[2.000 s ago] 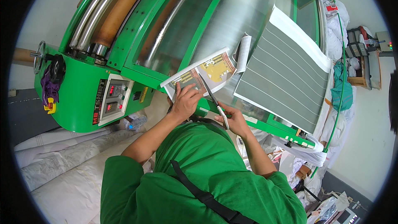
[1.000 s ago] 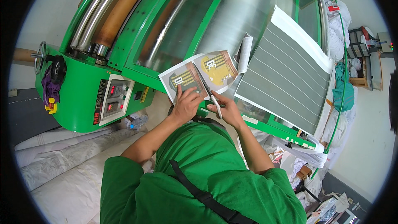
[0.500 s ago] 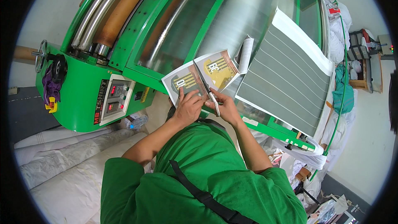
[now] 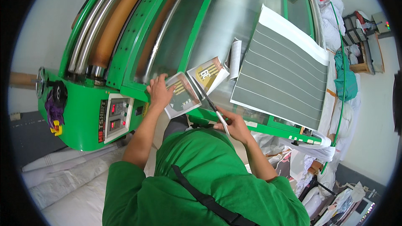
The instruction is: The person uses shears to trim a printed transfer sheet on a heat press platen, then places a white t-shirt on the platen and trims the fabric edges. The person handles the transfer sheet and t-shirt repeatedly, cutting and repositioning them.
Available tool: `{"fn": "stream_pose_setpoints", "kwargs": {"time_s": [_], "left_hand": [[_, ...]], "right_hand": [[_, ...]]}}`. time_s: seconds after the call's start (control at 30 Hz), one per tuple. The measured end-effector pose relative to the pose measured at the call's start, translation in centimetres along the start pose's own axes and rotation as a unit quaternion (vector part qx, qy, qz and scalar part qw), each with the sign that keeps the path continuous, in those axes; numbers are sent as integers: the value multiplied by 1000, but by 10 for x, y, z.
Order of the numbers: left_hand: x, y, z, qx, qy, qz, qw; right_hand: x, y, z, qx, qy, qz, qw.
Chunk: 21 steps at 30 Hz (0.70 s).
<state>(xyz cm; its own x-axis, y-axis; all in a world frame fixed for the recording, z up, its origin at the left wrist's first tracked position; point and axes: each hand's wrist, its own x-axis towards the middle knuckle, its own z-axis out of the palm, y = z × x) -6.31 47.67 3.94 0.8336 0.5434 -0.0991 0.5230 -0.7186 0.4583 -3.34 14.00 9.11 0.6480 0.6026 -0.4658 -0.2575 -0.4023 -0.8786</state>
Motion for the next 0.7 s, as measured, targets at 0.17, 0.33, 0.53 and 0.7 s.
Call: {"fn": "stream_pose_setpoints", "kwargs": {"time_s": [0.17,0.33,0.53,0.7], "left_hand": [[40,18,-71,-54,-345,71,934],[90,58,-73,-112,-325,236,909],[162,76,18,-48,-342,315,884],[144,108,15,-38,-394,203,896]], "right_hand": [[-40,24,-8,-22,79,19,996],[-68,49,1,35,177,44,983],[-73,49,22,0,263,78,962],[-66,48,44,-173,281,92,940]]}}
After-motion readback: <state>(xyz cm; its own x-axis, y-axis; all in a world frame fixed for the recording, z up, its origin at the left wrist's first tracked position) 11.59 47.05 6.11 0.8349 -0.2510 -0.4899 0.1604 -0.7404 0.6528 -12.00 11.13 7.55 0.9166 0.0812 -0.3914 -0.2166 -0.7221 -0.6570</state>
